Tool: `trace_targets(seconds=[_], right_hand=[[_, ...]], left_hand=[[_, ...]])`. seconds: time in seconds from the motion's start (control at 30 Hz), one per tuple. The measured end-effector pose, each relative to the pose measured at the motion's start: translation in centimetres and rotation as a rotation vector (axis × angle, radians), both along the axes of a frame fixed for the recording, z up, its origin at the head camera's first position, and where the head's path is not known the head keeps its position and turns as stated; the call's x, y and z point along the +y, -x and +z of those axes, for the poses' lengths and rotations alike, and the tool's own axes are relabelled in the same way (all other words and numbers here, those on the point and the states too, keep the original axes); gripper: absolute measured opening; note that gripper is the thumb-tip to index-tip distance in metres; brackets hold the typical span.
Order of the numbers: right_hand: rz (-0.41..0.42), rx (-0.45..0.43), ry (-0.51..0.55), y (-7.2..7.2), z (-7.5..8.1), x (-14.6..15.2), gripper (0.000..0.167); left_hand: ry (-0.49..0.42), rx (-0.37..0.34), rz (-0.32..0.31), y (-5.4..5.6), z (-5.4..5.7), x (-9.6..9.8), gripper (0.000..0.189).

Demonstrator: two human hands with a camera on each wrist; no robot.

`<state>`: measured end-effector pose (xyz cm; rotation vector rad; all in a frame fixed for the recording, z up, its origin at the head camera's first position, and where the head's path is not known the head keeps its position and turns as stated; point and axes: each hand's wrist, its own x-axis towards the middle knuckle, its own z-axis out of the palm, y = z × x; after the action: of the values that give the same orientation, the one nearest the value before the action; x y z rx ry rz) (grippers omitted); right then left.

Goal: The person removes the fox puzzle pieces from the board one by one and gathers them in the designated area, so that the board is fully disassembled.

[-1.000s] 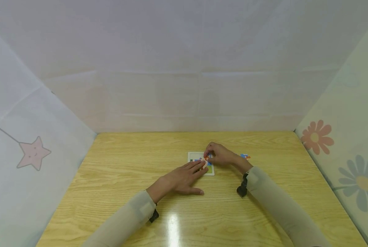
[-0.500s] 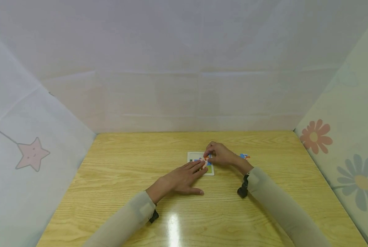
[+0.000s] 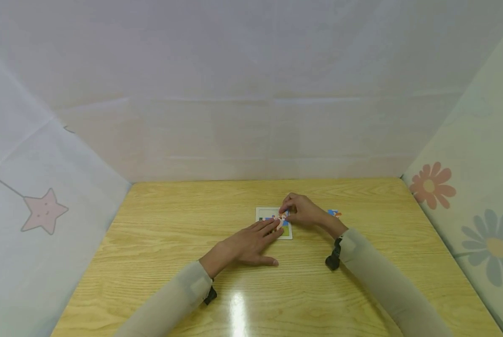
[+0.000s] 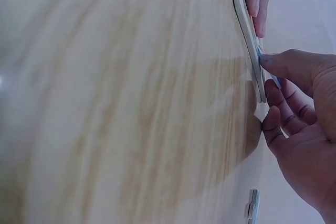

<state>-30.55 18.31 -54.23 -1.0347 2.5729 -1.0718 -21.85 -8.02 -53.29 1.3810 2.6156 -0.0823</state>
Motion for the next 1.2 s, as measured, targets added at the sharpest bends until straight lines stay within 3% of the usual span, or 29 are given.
trace_targets(seconds=[0.57,1.2], right_hand=[[-0.031,-0.059,0.083,0.2,-0.7,0.8,0.020],[-0.042,-0.017,0.171,-0.5,-0.6,2.9,0.023]], left_hand=[[0.002,-0.012,0.004,0.2,-0.3,0.0,0.095],[-0.026,-0.019,0.000,-0.1,-0.2,0.0,0.095]])
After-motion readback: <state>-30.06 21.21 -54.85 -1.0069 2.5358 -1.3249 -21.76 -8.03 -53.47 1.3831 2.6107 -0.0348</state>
